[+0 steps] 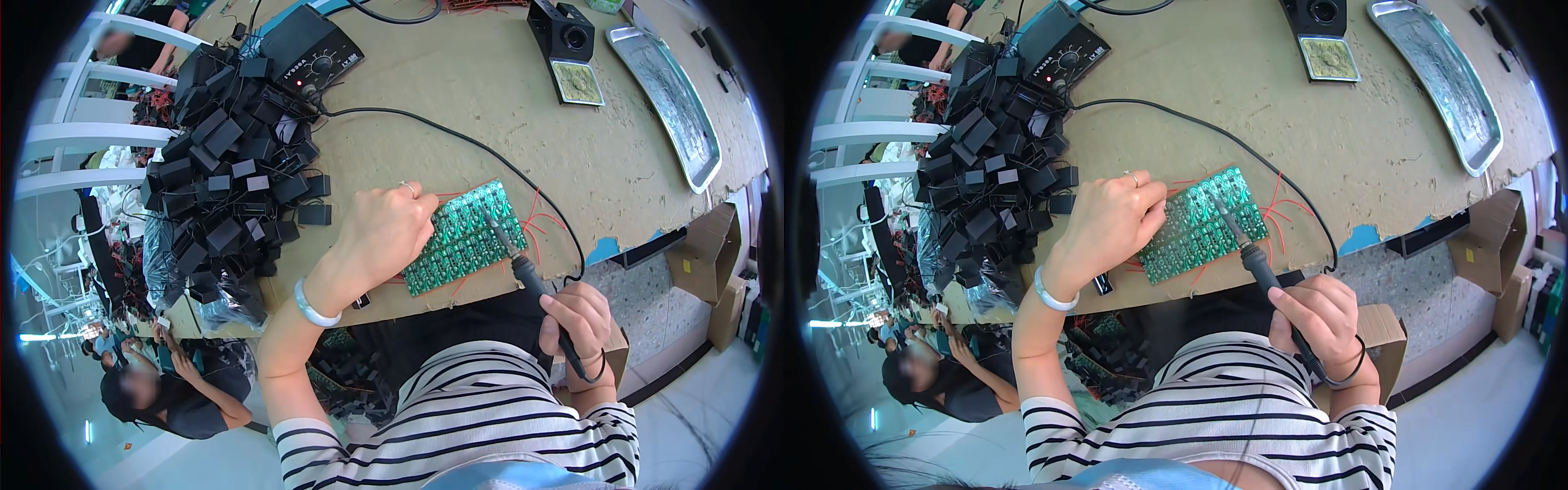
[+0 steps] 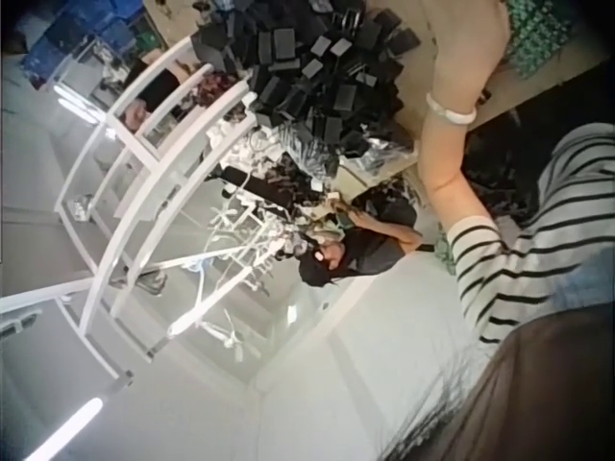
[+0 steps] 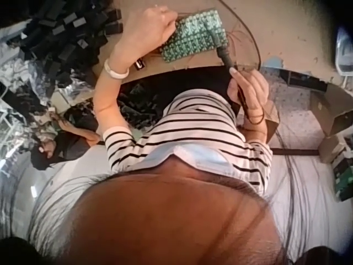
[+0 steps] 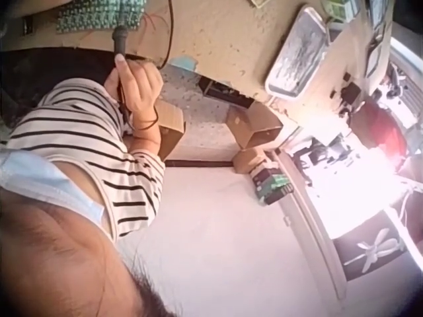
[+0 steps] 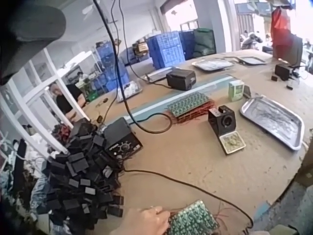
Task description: Soldering components onto a green circuit board using a soldering iron.
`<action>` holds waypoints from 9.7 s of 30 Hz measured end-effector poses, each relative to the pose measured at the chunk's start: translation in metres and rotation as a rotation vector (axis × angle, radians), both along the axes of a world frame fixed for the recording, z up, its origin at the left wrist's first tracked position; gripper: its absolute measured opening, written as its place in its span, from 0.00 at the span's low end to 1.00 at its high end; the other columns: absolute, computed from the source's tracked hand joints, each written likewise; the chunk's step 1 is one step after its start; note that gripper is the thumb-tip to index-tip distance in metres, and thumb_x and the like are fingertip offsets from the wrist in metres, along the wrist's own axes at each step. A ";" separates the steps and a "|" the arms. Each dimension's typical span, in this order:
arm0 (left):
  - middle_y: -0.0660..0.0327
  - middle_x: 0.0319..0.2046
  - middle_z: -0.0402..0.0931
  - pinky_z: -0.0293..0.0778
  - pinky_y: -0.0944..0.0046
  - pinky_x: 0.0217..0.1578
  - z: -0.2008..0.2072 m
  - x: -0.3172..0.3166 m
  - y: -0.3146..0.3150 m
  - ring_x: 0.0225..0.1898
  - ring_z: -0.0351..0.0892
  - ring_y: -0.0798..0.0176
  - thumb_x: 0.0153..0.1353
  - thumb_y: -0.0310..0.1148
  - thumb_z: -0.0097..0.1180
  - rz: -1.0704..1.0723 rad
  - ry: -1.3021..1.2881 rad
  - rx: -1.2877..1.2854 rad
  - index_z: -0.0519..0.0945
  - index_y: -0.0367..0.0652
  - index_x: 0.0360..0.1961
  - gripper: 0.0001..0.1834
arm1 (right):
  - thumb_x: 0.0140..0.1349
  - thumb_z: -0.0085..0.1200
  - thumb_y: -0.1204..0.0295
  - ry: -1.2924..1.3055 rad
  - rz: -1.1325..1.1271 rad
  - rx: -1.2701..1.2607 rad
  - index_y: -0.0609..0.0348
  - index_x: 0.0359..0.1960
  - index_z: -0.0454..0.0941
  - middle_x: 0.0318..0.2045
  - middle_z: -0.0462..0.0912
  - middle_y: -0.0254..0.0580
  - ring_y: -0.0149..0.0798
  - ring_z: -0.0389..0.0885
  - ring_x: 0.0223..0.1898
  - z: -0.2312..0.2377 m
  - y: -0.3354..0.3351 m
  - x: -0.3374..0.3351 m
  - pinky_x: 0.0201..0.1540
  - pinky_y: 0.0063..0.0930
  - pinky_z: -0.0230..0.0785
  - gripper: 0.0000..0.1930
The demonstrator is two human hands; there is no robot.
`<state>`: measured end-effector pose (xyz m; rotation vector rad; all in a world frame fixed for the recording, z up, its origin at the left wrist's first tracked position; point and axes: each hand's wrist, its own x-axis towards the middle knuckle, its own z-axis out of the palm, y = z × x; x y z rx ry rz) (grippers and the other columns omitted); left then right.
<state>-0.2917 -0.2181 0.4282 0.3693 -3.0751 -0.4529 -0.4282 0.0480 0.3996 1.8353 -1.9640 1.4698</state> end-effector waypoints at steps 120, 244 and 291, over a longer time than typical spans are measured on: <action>0.48 0.45 0.79 0.77 0.51 0.48 0.010 0.055 -0.039 0.46 0.80 0.42 0.64 0.16 0.54 0.235 0.265 0.074 0.74 0.35 0.55 0.18 | 0.57 0.55 0.79 -0.136 -0.041 -0.058 0.61 0.43 0.77 0.24 0.79 0.40 0.41 0.78 0.21 0.002 0.021 0.001 0.25 0.34 0.73 0.11; 0.53 0.28 0.84 0.80 0.63 0.33 -0.016 -0.042 -0.047 0.29 0.86 0.60 0.62 0.36 0.69 0.382 0.103 0.230 0.81 0.30 0.41 0.17 | 0.47 0.57 0.84 -0.020 -0.090 -0.058 0.61 0.41 0.80 0.24 0.80 0.38 0.39 0.80 0.22 -0.005 0.009 -0.009 0.25 0.31 0.74 0.17; 0.54 0.35 0.73 0.79 0.54 0.45 -0.016 -0.003 0.016 0.39 0.80 0.49 0.52 0.22 0.65 -0.171 0.176 0.143 0.78 0.35 0.34 0.09 | 0.56 0.60 0.79 0.185 0.258 0.020 0.66 0.40 0.80 0.25 0.79 0.38 0.36 0.79 0.22 0.000 0.016 -0.013 0.23 0.26 0.75 0.09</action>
